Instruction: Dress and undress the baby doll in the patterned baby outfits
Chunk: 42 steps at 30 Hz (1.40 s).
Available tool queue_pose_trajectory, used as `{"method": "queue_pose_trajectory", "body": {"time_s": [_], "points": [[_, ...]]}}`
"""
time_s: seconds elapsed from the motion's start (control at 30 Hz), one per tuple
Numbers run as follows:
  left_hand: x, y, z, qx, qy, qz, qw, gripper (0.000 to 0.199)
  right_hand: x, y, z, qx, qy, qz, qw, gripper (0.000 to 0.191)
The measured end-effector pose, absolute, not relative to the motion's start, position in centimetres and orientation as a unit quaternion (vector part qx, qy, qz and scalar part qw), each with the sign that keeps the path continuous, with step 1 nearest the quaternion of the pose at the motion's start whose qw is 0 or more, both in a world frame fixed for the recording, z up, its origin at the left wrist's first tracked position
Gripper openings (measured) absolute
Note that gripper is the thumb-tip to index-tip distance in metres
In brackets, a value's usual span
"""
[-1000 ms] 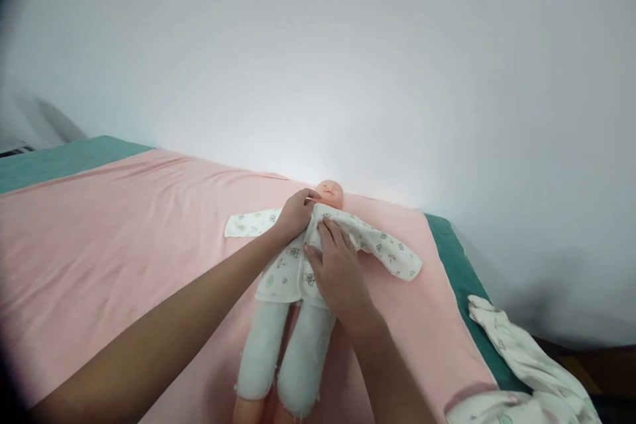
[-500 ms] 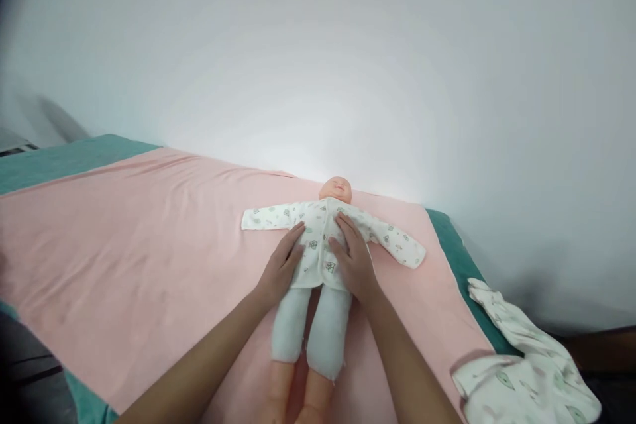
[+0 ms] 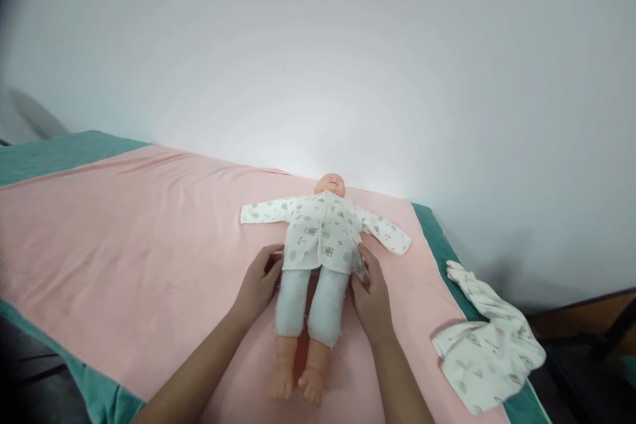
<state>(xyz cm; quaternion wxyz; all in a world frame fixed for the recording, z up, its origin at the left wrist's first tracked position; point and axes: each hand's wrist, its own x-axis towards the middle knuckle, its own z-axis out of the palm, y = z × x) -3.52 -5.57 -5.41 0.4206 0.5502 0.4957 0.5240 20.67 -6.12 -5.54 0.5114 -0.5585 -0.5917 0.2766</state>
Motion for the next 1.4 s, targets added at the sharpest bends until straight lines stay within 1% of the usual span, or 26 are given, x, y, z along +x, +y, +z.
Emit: {"method": "queue_pose_trajectory", "body": {"time_s": [0.13, 0.2, 0.27, 0.4, 0.47, 0.57, 0.67, 0.9, 1.0, 1.07, 1.13, 1.17, 1.23, 1.33, 1.4], "points": [[-3.7, -6.5, -5.9, 0.572, 0.489, 0.504, 0.423, 0.034, 20.5, -5.9, -5.8, -0.569, -0.610, 0.229, 0.502, 0.067], [-3.5, -6.6, -6.0, 0.578, 0.507, 0.493, 0.408, 0.036, 20.3, -5.7, -5.6, -0.591, -0.605, 0.207, 0.491, 0.067], [-3.2, -6.4, -6.0, 0.581, 0.535, 0.475, 0.388, 0.033, 20.1, -5.7, -5.3, -0.608, -0.601, 0.191, 0.482, 0.063], [-2.9, -5.9, -5.8, 0.585, 0.595, 0.426, 0.351, 0.013, 19.6, -6.0, -4.6, -0.634, -0.590, 0.159, 0.474, 0.047], [-2.9, -5.7, -5.8, 0.587, 0.606, 0.420, 0.336, 0.006, 19.5, -6.1, -4.4, -0.646, -0.583, 0.148, 0.470, 0.039], [-3.3, -5.9, -6.0, 0.568, 0.610, 0.460, 0.307, 0.006, 19.7, -6.2, -4.5, -0.654, -0.574, 0.135, 0.473, 0.032], [-3.8, -6.3, -6.3, 0.530, 0.621, 0.498, 0.291, 0.004, 20.0, -6.3, -4.8, -0.649, -0.571, 0.122, 0.487, 0.031], [-3.7, -6.5, -5.9, 0.522, 0.631, 0.483, 0.310, 0.003, 20.1, -6.8, -4.5, -0.664, -0.541, 0.140, 0.496, 0.030], [-3.9, -6.2, -5.8, 0.514, 0.580, 0.531, 0.343, 0.006, 20.4, -7.2, -4.6, -0.625, -0.531, 0.215, 0.531, 0.038], [-4.2, -5.8, -5.8, 0.476, 0.535, 0.571, 0.402, 0.011, 21.1, -7.2, -5.0, -0.560, -0.507, 0.309, 0.579, 0.049], [-4.4, -5.2, -5.7, 0.433, 0.496, 0.580, 0.479, 0.023, 22.0, -6.9, -5.5, -0.486, -0.468, 0.397, 0.622, 0.056], [-4.5, -4.7, -5.6, 0.416, 0.482, 0.575, 0.513, 0.030, 22.4, -6.6, -5.6, -0.458, -0.448, 0.430, 0.636, 0.056], [-4.3, -3.5, -5.1, 0.395, 0.451, 0.562, 0.570, 0.039, 23.0, -5.3, -5.4, -0.437, -0.403, 0.486, 0.640, 0.047], [-3.2, -0.7, -4.4, 0.361, 0.382, 0.547, 0.651, 0.044, 22.6, -2.0, -4.3, -0.465, -0.273, 0.556, 0.633, 0.036], [-2.2, 1.7, -4.1, 0.305, 0.350, 0.549, 0.695, 0.046, 21.9, 0.9, -3.7, -0.483, -0.162, 0.564, 0.650, 0.027]]}}
